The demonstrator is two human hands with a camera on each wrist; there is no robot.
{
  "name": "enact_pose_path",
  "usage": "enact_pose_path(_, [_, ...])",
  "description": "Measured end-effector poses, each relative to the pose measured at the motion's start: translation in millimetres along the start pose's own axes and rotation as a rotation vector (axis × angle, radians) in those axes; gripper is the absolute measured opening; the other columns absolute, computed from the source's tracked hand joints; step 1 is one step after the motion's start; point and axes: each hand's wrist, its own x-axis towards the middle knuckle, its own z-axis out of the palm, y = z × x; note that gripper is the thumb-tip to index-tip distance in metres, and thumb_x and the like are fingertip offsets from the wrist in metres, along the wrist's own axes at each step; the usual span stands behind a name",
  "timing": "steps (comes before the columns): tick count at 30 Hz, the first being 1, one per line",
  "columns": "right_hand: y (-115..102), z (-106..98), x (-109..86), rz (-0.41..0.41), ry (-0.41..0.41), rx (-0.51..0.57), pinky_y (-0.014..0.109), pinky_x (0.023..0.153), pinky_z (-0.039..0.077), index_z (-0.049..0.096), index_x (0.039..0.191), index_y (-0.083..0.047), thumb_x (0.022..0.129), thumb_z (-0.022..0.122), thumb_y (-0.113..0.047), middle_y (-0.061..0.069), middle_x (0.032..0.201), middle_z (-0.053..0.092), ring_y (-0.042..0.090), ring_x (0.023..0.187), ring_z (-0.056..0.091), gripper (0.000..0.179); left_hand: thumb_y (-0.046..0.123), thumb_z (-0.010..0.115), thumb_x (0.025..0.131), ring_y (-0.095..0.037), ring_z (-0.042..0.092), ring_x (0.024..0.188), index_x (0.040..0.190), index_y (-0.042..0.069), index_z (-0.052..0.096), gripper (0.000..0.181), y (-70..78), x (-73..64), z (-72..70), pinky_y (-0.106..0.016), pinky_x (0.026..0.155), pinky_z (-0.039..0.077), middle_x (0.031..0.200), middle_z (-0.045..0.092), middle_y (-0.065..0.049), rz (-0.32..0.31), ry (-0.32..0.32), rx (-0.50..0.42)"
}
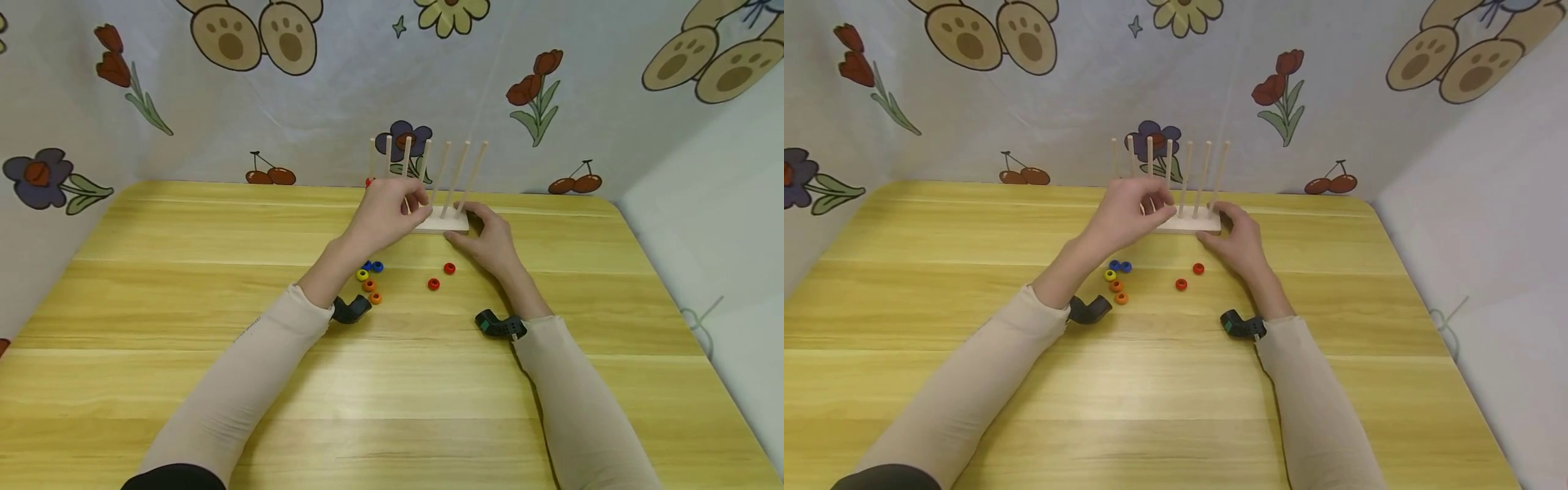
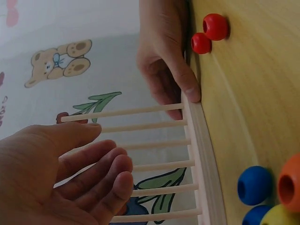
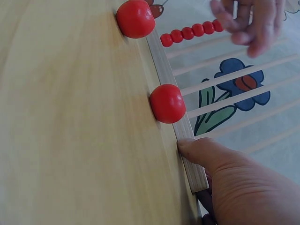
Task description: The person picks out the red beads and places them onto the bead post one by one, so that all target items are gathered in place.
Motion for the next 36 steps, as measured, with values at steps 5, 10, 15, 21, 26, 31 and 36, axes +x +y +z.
enact_pose_path(5, [-1.5,0.3,-0.1,0.0,-0.002,0.002,0.05,0.122,0.037,0.062,0.142,-0.003,0.092,0.083,-0.021,0.016,0.146,0.062,0.035,0.141,0.053,0.057,0.018,0.073,0.1,-0.018,0.064,0.078,0.094,0.01,0.078,0.012,-7.6,0.9,6.3,-0.029,0.074,0.05,0.086,0.073,-0.004,-0.079,-0.153,0.025])
enact_pose_path(10, [-2.6,-0.9,-0.6,0.004,-0.001,-0.004,0.05,0.122,0.038,0.061,0.142,-0.003,0.092,0.083,-0.021,0.017,0.146,0.062,0.035,0.141,0.053,0.058,0.021,0.073,0.1,-0.017,0.063,0.08,0.093,0.009,0.079,0.015,-15.2,1.8,12.9,-0.029,0.075,0.051,0.085,0.074,-0.003,-0.089,-0.294,0.047])
enact_pose_path(15, [-2.2,-0.6,-0.1,0.017,-0.001,0.001,0.048,0.122,0.037,0.061,0.143,-0.003,0.093,0.083,-0.021,0.016,0.147,0.061,0.033,0.143,0.052,0.058,0.023,0.073,0.101,-0.018,0.063,0.08,0.091,0.01,0.078,0.017,-20.1,-1.1,19.9,-0.03,0.075,0.051,0.085,0.074,-0.003,-0.077,-0.417,0.07])
enact_pose_path(21, [-2.8,0.3,0.0,0.013,-0.005,0.007,0.048,0.121,0.038,0.061,0.142,-0.004,0.092,0.083,-0.021,0.016,0.147,0.062,0.033,0.142,0.053,0.058,0.025,0.074,0.1,-0.017,0.059,0.082,0.091,0.011,0.079,0.017,-20.7,-4.5,29.4,-0.03,0.076,0.047,0.085,0.072,-0.001,-0.045,-0.472,0.103])
enact_pose_path(26, [-2.0,0.9,0.9,0.016,-0.002,0.001,0.048,0.121,0.038,0.062,0.142,-0.004,0.091,0.084,-0.02,0.016,0.147,0.062,0.033,0.142,0.053,0.058,0.036,0.073,0.101,-0.015,0.057,0.077,0.089,0.013,0.076,0.026,-16.3,-7.1,37.8,-0.028,0.072,0.043,0.079,0.068,0.0,-0.012,-0.488,0.086])
enact_pose_path(31, [-1.0,0.3,1.0,0.014,0.001,-0.012,0.05,0.122,0.038,0.061,0.143,-0.002,0.092,0.083,-0.019,0.019,0.147,0.061,0.034,0.143,0.053,0.059,0.046,0.075,0.097,-0.014,0.059,0.077,0.101,0.012,0.076,0.034,-6.9,-9.5,46.1,-0.027,0.073,0.046,0.083,0.069,0.0,0.008,-0.542,0.056])
enact_pose_path(36, [-0.2,0.5,1.5,0.007,-0.001,-0.011,0.049,0.122,0.037,0.061,0.143,-0.002,0.092,0.083,-0.018,0.018,0.147,0.061,0.034,0.144,0.052,0.058,0.042,0.083,0.092,-0.014,0.059,0.078,0.116,0.012,0.076,0.039,2.0,-12.6,52.7,-0.026,0.073,0.047,0.086,0.068,-0.002,0.047,-0.61,0.062])
